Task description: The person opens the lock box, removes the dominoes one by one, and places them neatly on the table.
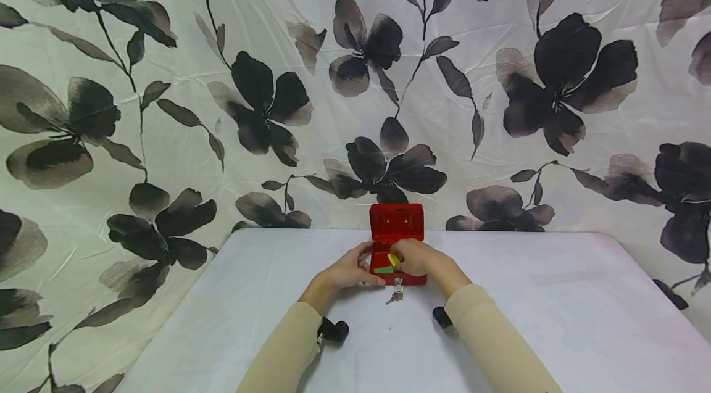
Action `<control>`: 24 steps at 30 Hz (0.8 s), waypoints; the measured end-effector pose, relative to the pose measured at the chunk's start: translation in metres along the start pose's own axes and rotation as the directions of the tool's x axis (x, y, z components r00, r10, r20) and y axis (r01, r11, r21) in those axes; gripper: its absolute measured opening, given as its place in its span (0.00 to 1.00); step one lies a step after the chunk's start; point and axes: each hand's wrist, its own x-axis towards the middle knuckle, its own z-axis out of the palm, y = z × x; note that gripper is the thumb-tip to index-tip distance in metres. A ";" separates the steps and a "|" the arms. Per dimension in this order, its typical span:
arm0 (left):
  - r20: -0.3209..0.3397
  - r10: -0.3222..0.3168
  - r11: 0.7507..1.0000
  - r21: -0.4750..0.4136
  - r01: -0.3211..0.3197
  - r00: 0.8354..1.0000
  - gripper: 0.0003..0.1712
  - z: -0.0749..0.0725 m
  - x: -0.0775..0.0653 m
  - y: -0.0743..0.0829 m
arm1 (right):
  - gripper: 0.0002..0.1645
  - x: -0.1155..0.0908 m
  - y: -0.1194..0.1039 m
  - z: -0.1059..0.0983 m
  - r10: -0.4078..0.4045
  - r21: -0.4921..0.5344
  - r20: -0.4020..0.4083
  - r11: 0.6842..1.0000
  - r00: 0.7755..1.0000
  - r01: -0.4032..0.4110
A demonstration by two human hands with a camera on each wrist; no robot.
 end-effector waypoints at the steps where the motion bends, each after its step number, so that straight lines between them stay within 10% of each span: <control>1: 0.001 0.001 1.000 0.000 -0.001 1.000 0.55 0.000 0.000 0.000 | 0.17 0.000 0.001 0.000 0.002 0.000 -0.003 1.000 1.000 -0.002; 24: 0.012 0.011 1.000 -0.004 -0.011 1.000 0.57 -0.002 0.004 -0.003 | 0.19 -0.005 0.016 0.002 -0.123 0.085 -0.132 0.987 0.984 0.135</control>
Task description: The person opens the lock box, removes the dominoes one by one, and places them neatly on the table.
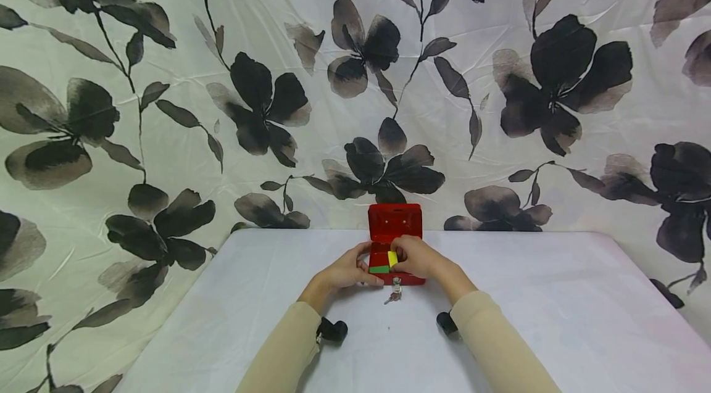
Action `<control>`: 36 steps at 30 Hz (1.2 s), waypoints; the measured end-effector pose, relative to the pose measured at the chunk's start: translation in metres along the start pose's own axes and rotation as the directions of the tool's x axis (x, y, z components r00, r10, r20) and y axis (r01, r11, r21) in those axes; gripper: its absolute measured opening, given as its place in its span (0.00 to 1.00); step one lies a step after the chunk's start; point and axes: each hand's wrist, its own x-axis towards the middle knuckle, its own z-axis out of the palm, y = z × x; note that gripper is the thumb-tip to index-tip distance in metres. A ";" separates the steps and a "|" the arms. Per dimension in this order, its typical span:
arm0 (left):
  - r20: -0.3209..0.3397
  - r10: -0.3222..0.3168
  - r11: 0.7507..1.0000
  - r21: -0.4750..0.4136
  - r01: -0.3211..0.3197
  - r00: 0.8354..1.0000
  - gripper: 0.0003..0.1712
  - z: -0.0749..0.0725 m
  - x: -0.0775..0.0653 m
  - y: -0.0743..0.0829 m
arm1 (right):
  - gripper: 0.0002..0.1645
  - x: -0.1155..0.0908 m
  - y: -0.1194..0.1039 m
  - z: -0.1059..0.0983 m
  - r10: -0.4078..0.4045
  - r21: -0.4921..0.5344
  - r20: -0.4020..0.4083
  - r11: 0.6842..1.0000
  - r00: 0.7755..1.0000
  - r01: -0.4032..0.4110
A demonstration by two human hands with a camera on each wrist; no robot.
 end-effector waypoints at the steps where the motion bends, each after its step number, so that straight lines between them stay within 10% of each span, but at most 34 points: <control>1: 0.002 0.001 1.000 -0.002 -0.001 1.000 0.57 0.000 0.000 0.000 | 0.19 0.000 0.000 0.000 -0.001 0.006 -0.004 1.000 1.000 0.001; 36: -0.013 -0.025 0.999 0.040 0.025 1.000 0.56 0.000 -0.006 0.004 | 0.21 -0.015 -0.011 -0.026 0.077 0.104 -0.035 0.992 0.996 -0.073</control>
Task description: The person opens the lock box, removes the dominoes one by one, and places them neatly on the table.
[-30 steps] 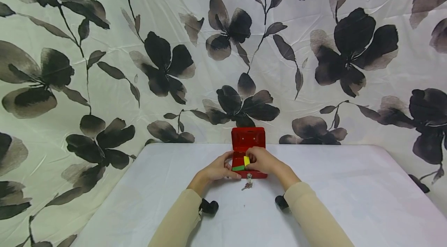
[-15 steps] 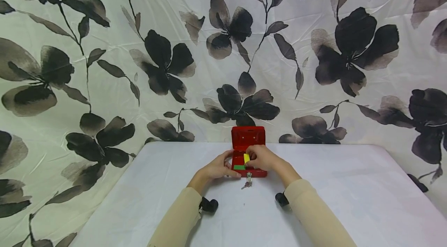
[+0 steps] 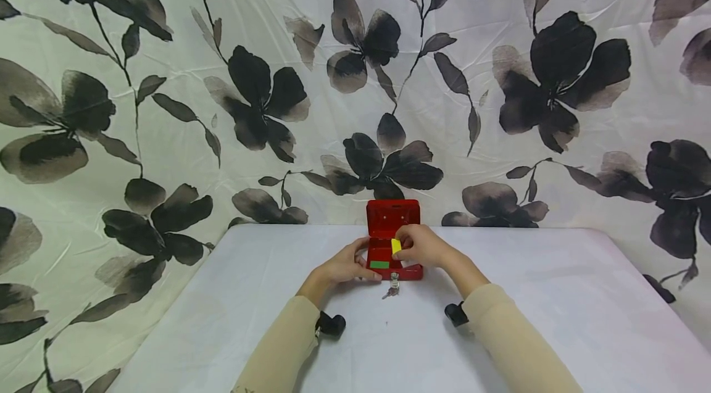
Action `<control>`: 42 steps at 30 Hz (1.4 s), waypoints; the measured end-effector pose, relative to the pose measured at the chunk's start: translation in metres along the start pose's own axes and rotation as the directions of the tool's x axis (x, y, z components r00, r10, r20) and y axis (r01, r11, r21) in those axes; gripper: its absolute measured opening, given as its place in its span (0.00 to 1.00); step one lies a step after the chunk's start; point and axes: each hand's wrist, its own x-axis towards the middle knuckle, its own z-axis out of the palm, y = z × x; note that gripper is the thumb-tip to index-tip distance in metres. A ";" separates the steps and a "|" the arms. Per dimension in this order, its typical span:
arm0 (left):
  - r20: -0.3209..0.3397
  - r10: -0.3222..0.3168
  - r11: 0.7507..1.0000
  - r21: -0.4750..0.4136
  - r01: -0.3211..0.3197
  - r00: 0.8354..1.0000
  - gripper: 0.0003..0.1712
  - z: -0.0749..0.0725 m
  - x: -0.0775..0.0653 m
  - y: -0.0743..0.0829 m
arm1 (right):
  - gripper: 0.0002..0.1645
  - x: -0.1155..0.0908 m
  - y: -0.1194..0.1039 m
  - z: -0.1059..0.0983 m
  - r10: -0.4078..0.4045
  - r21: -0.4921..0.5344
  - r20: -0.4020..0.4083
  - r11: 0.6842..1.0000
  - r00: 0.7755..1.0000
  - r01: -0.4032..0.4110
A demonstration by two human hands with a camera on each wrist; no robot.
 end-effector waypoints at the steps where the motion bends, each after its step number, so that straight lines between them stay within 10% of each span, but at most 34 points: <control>1: 0.000 0.002 1.000 -0.003 -0.002 1.000 0.56 0.000 0.000 0.000 | 0.22 0.000 -0.001 -0.001 -0.002 -0.001 -0.001 1.000 1.000 0.002; 42: -0.011 -0.007 0.999 -0.038 0.006 1.000 0.58 0.001 0.000 -0.002 | 0.23 -0.032 0.024 -0.025 0.022 -0.062 -0.044 0.998 0.999 -0.025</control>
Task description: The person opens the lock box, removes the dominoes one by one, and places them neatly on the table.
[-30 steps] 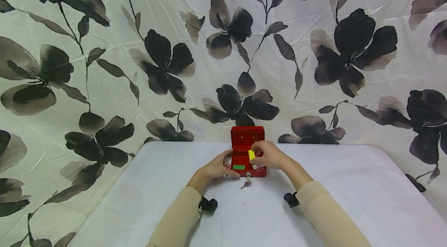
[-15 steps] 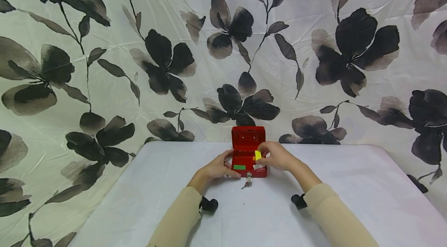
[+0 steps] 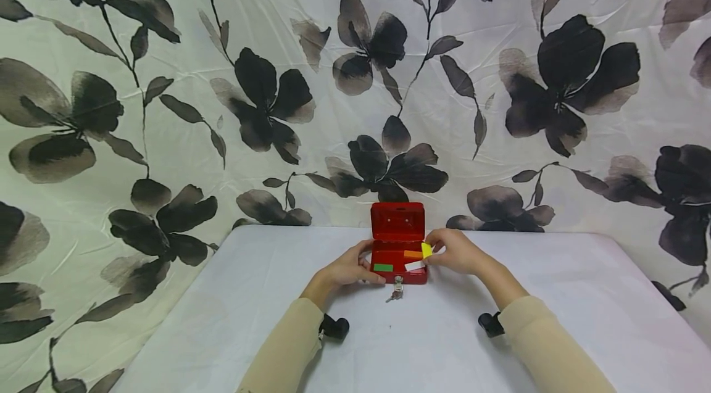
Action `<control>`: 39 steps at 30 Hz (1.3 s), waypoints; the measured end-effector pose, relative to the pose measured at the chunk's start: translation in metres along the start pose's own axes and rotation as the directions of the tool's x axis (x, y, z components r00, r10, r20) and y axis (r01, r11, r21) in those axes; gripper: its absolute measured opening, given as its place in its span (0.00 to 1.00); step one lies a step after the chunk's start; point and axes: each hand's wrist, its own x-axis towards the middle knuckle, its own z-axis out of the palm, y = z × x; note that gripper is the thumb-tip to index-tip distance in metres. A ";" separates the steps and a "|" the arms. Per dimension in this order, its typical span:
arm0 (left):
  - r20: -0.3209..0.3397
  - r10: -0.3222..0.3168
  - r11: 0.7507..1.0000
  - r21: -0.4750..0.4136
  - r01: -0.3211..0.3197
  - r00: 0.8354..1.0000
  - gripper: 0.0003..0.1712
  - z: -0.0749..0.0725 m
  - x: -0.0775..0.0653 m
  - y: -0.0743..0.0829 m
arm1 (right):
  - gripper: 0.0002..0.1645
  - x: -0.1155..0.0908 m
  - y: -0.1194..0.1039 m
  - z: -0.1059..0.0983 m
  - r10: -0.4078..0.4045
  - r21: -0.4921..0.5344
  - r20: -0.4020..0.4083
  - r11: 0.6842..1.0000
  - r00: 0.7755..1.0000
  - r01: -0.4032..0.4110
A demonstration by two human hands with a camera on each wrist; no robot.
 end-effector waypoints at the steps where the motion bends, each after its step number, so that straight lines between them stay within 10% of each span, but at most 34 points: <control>1: -0.002 0.000 1.000 0.003 0.000 1.000 0.58 0.000 0.000 0.000 | 0.23 -0.001 0.002 0.000 0.005 -0.002 -0.001 1.000 1.000 -0.005; 39: -0.018 0.009 1.000 -0.012 -0.009 1.000 0.57 0.003 -0.003 0.002 | 0.20 0.012 0.034 0.002 0.086 0.001 0.096 0.996 0.992 -0.087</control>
